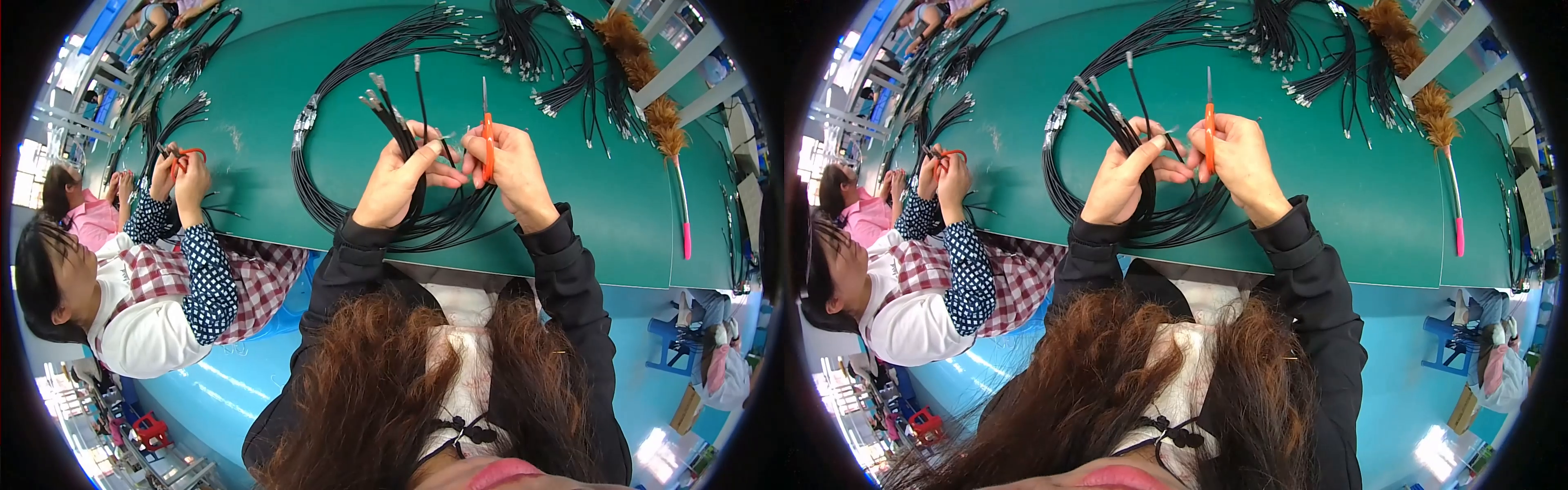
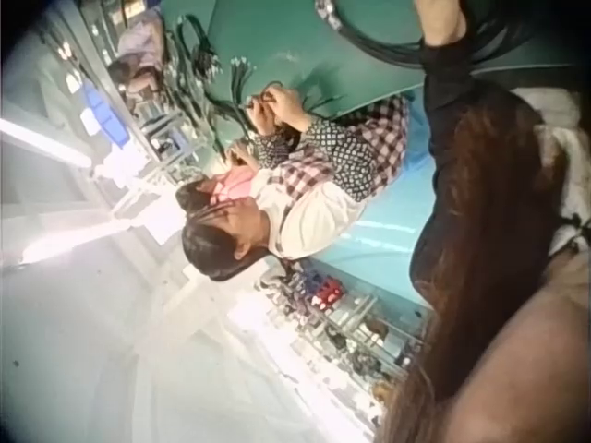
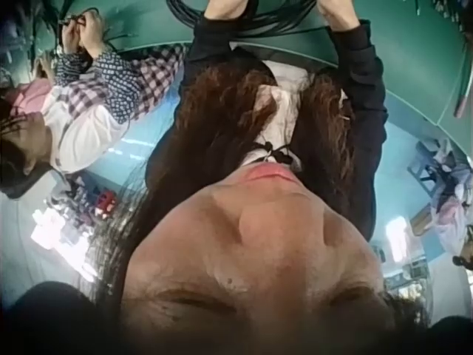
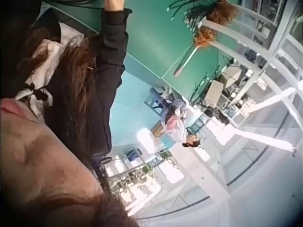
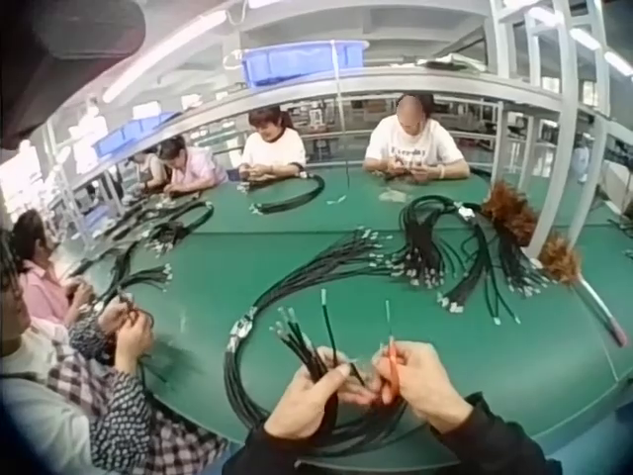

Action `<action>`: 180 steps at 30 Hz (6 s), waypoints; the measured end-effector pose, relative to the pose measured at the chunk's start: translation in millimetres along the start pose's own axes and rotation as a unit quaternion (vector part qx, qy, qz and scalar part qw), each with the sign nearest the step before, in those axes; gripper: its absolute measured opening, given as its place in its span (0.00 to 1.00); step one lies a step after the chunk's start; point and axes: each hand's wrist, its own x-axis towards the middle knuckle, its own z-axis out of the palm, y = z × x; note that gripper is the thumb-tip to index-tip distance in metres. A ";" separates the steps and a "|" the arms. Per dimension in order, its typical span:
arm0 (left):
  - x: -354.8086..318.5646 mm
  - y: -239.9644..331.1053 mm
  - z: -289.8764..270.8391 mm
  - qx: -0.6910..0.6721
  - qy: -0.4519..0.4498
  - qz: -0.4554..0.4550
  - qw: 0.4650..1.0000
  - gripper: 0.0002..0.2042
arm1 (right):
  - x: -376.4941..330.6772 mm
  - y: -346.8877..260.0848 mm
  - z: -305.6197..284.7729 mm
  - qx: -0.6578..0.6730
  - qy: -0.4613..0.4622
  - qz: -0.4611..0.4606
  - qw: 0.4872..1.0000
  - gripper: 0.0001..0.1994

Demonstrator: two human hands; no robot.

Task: The person holds a bundle of cables and uses shears to trim the ends of the wires one at a time. After trimming the wires, the person sets the shears down on the table and places the bundle of cables aside.

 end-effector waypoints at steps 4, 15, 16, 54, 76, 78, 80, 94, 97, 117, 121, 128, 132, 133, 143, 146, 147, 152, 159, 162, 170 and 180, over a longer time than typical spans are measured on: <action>1.4 1.6 -3.6 -0.016 0.018 0.029 0.999 0.09 | -7.5 2.4 -12.2 0.008 -0.021 -0.006 1.000 0.10; 7.1 -7.8 4.3 0.039 0.044 0.045 0.997 0.09 | -35.4 1.7 -20.0 -0.070 -0.175 0.141 0.972 0.30; 7.8 -8.2 3.9 0.040 0.044 0.044 0.997 0.09 | -35.1 1.9 -20.1 -0.069 -0.175 0.141 0.972 0.30; 16.0 -12.7 0.8 0.111 0.032 0.027 0.993 0.09 | -15.8 -0.6 -24.8 -0.132 -0.167 0.126 0.969 0.25; 19.4 -11.4 -8.7 0.054 0.028 -0.024 0.998 0.10 | -16.0 3.3 -36.7 -0.107 -0.213 0.140 0.961 0.28; 18.8 -10.8 -9.2 0.050 0.025 -0.032 0.998 0.10 | -15.8 3.3 -34.9 -0.113 -0.211 0.141 0.961 0.28; 17.9 -9.4 -9.0 0.047 0.025 -0.035 0.998 0.10 | -15.9 2.2 -33.2 -0.119 -0.211 0.142 0.960 0.28; 20.4 -10.8 -13.8 0.032 0.006 -0.057 0.998 0.07 | -8.5 6.6 -34.3 -0.146 -0.197 0.133 0.960 0.27; 21.1 -12.5 -14.4 0.028 0.003 -0.056 0.998 0.06 | -7.8 8.9 -35.8 -0.151 -0.194 0.132 0.960 0.26; 22.5 -14.6 -19.0 0.037 0.012 -0.048 0.998 0.07 | -10.9 8.3 -28.4 -0.163 -0.145 0.141 0.966 0.21; 20.6 -12.7 -16.7 0.039 0.005 -0.054 0.998 0.10 | -17.7 7.3 -31.6 -0.108 -0.118 0.103 0.982 0.20; 17.7 -13.8 -12.7 0.059 0.005 -0.056 0.997 0.12 | -22.3 7.7 -35.0 -0.051 -0.044 0.037 0.997 0.17; 19.4 -12.2 -10.9 0.070 -0.012 -0.057 0.996 0.13 | -23.4 7.9 -35.1 -0.047 0.019 0.002 0.999 0.13; 18.9 -11.0 -9.7 0.079 -0.001 -0.046 0.996 0.13 | -22.7 7.8 -36.4 -0.037 0.041 -0.013 0.998 0.12; 21.4 -14.7 0.1 0.139 0.056 -0.037 0.988 0.13 | -31.6 12.1 -59.9 0.008 0.151 -0.090 0.984 0.09; 23.2 -17.2 3.8 0.166 0.060 -0.042 0.983 0.13 | -35.2 13.9 -55.5 0.003 0.147 -0.091 0.985 0.08; 23.8 -18.0 5.0 0.178 0.064 -0.044 0.981 0.13 | -35.6 14.4 -53.3 0.000 0.143 -0.092 0.985 0.08; 29.3 -27.8 10.3 0.186 0.060 -0.047 0.980 0.13 | -32.4 15.3 -44.5 -0.005 0.138 -0.091 0.986 0.08; 28.0 -22.9 17.8 0.209 0.037 -0.056 0.976 0.15 | -32.5 11.3 -33.8 -0.034 0.153 -0.122 0.980 0.07; 24.4 -24.5 16.3 0.196 0.023 -0.037 0.980 0.15 | -29.9 3.3 -24.6 -0.005 0.158 -0.137 0.978 0.07; 19.9 -23.9 21.5 0.191 0.039 -0.010 0.981 0.14 | -25.9 -3.3 -31.0 -0.009 0.203 -0.184 0.962 0.08; 19.9 -27.4 25.7 0.251 0.044 -0.066 0.965 0.14 | -30.9 10.9 -25.7 -0.027 0.202 -0.169 0.965 0.09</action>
